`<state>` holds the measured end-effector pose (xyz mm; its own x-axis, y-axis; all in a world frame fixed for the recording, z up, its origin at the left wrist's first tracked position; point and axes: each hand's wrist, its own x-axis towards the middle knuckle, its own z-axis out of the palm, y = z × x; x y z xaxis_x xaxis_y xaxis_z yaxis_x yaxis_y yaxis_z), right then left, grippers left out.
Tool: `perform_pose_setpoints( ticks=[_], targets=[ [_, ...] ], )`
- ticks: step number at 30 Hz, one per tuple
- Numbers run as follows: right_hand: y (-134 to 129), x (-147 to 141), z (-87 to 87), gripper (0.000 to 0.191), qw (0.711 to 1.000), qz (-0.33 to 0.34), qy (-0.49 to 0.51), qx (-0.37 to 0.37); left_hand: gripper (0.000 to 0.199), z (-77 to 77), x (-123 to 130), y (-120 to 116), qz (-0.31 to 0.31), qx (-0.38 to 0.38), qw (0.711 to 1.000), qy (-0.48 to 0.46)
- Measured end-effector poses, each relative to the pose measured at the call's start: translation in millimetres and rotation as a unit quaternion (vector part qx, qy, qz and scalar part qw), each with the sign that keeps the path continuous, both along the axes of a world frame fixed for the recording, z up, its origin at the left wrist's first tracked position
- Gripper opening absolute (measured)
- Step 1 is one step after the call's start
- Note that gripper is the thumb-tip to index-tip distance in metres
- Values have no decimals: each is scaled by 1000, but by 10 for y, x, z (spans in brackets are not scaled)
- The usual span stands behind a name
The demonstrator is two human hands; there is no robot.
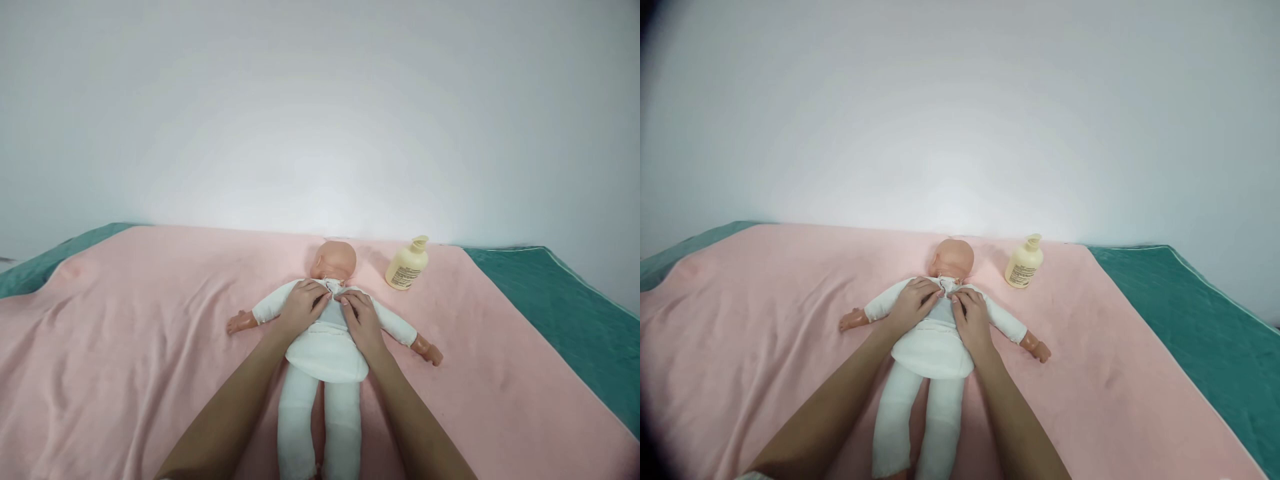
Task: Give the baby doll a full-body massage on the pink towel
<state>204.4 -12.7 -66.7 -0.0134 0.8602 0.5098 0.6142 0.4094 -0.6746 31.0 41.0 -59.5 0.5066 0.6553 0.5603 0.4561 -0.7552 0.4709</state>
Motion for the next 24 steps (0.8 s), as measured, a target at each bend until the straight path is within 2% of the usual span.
perform_pose_setpoints(
  ticks=[8,24],
  targets=[
    [-4,4,-42,29,1000,-16,1,25,22,-36,-5,-8,24,35,999,-10],
    [20,0,-37,33,999,-9,-34,1,21,-5,5,-19,38,12,999,13]
  ],
)
